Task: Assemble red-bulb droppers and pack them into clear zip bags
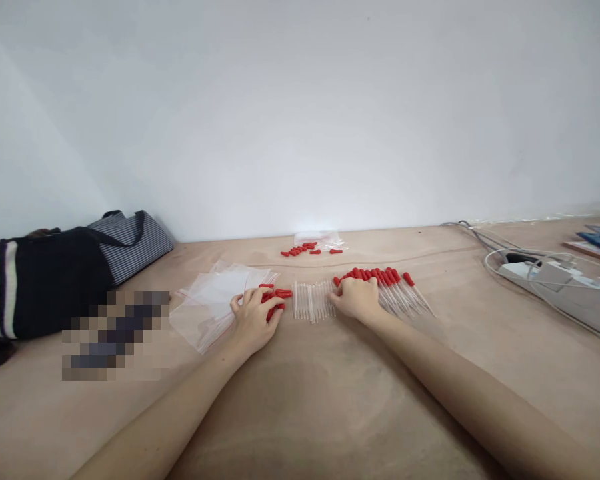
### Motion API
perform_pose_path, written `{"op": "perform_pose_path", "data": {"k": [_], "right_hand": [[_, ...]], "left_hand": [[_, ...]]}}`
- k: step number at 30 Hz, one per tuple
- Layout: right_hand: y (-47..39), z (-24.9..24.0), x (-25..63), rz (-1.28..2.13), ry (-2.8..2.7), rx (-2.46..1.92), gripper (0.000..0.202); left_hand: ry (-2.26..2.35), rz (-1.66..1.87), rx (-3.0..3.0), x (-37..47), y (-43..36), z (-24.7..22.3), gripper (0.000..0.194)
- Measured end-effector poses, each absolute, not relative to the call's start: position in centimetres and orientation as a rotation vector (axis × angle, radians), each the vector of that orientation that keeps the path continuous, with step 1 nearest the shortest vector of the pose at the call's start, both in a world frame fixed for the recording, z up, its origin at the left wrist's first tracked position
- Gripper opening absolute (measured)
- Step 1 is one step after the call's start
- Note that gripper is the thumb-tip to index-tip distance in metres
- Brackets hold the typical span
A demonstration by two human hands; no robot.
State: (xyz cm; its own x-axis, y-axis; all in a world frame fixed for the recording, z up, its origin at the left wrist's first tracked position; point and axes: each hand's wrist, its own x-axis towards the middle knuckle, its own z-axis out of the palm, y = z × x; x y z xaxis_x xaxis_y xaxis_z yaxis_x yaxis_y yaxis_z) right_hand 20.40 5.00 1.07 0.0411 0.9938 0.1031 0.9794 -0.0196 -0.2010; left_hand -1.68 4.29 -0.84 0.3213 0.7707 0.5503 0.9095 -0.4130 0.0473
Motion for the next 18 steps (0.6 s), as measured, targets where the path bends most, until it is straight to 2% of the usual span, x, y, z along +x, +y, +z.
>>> {"op": "perform_pose_path", "data": {"k": [6,12,18], "right_hand": [[7.3,1.3,19.5,0.248,-2.013,-2.179,0.023],[8.3,1.4,19.3,0.36,-1.999,-2.195,0.016],[6.6,2.7,19.7,0.305,-2.0,-2.082,0.021]], "left_hand": [[-1.499,-0.746,-2.368,-1.6,4.5,-0.8,0.011],[-1.328,-0.955,-2.457,-1.1,4.0,0.0,0.008],[-1.05,-1.036,-2.858,0.4,1.7,0.1,0.007]]}}
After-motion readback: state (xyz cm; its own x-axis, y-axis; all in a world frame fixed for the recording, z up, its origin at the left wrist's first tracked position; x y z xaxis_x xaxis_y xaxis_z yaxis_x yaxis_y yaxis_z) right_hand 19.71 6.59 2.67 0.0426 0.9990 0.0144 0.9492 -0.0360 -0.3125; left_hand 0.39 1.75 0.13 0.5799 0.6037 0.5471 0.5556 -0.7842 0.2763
